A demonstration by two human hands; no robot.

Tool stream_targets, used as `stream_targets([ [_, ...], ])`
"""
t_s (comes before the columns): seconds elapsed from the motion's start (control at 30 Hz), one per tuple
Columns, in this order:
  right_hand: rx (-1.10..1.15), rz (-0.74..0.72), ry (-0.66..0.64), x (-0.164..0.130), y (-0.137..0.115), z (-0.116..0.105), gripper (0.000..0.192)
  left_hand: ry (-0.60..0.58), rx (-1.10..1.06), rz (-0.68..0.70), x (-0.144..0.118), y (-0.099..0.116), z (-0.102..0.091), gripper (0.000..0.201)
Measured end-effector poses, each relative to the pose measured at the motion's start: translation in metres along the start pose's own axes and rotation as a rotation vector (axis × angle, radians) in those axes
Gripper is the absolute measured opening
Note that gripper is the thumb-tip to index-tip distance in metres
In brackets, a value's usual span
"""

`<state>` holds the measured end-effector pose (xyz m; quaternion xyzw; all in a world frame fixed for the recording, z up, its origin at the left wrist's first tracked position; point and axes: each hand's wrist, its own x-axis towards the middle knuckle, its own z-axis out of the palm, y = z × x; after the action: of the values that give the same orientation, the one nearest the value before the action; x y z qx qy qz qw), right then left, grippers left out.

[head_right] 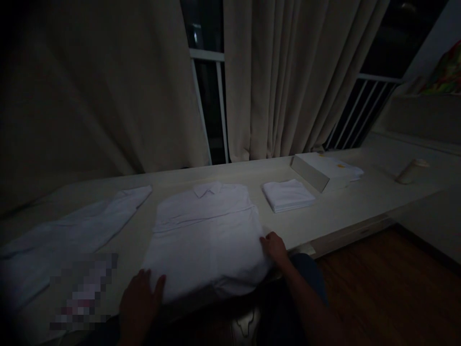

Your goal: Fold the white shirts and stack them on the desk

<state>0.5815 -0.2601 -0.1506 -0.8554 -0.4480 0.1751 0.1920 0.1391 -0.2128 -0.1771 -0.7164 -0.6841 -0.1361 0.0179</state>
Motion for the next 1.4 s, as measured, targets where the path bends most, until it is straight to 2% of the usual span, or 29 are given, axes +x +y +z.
stream_targets([
  [0.07, 0.027, -0.006, -0.087, -0.004, 0.004, -0.003, 0.032, 0.066, 0.051, -0.034, -0.008, 0.0, -0.001, 0.073],
  [0.17, 0.071, -0.03, -0.106, -0.017, 0.006, -0.006, 0.029, 0.141, 0.114, -0.051, -0.013, 0.012, -0.01, 0.07],
  [0.3, 0.186, -0.026, -0.13, -0.042, 0.016, -0.008, 0.031, 0.176, 0.15, -0.023, -0.019, 0.025, -0.018, 0.069],
  [0.43, 0.312, -0.053, -0.227, -0.067, 0.03, -0.007, 0.024, 0.202, 0.179, -0.032, -0.021, 0.023, -0.015, 0.07],
  [0.57, 0.538, -0.04, -0.286, -0.079, 0.035, -0.008, 0.024, 0.174, 0.205, -0.054, -0.018, 0.019, -0.01, 0.07],
  [0.67, 0.706, -0.006, -0.323, -0.083, 0.031, -0.016, 0.031, 0.135, 0.212, -0.07, -0.017, 0.026, -0.01, 0.069],
  [0.73, 0.822, 0.007, -0.403, -0.087, 0.027, -0.025, 0.037, 0.111, 0.2, -0.006, -0.015, 0.04, -0.011, 0.067],
  [0.8, 0.938, -0.006, -0.482, -0.093, 0.022, -0.036, 0.044, 0.059, 0.162, 0.119, -0.012, 0.057, -0.01, 0.064],
  [0.87, 0.991, -0.094, -0.538, -0.099, 0.02, -0.043, 0.046, -0.009, 0.123, 0.204, -0.008, 0.074, -0.006, 0.063],
  [0.97, 0.869, -0.278, -0.6, -0.105, 0.025, -0.042, 0.048, -0.055, 0.106, 0.18, -0.003, 0.09, 0.002, 0.065],
  [1.03, 0.645, -0.303, -0.558, -0.105, 0.033, -0.032, 0.051, -0.056, 0.109, 0.16, 0.0, 0.092, 0.005, 0.067],
  [1.17, 0.205, -0.177, -0.317, -0.104, 0.048, -0.002, 0.056, -0.064, 0.122, 0.167, 0.001, 0.089, 0.008, 0.067],
  [1.27, 0.003, -0.118, -0.3, -0.111, 0.051, 0.01, 0.063, -0.071, 0.119, 0.173, 0.0, 0.087, 0.008, 0.067],
  [1.4, -0.293, -0.021, -0.273, -0.125, 0.048, -0.003, 0.033, -0.081, 0.12, 0.137, 0.003, 0.089, 0.007, 0.063],
])
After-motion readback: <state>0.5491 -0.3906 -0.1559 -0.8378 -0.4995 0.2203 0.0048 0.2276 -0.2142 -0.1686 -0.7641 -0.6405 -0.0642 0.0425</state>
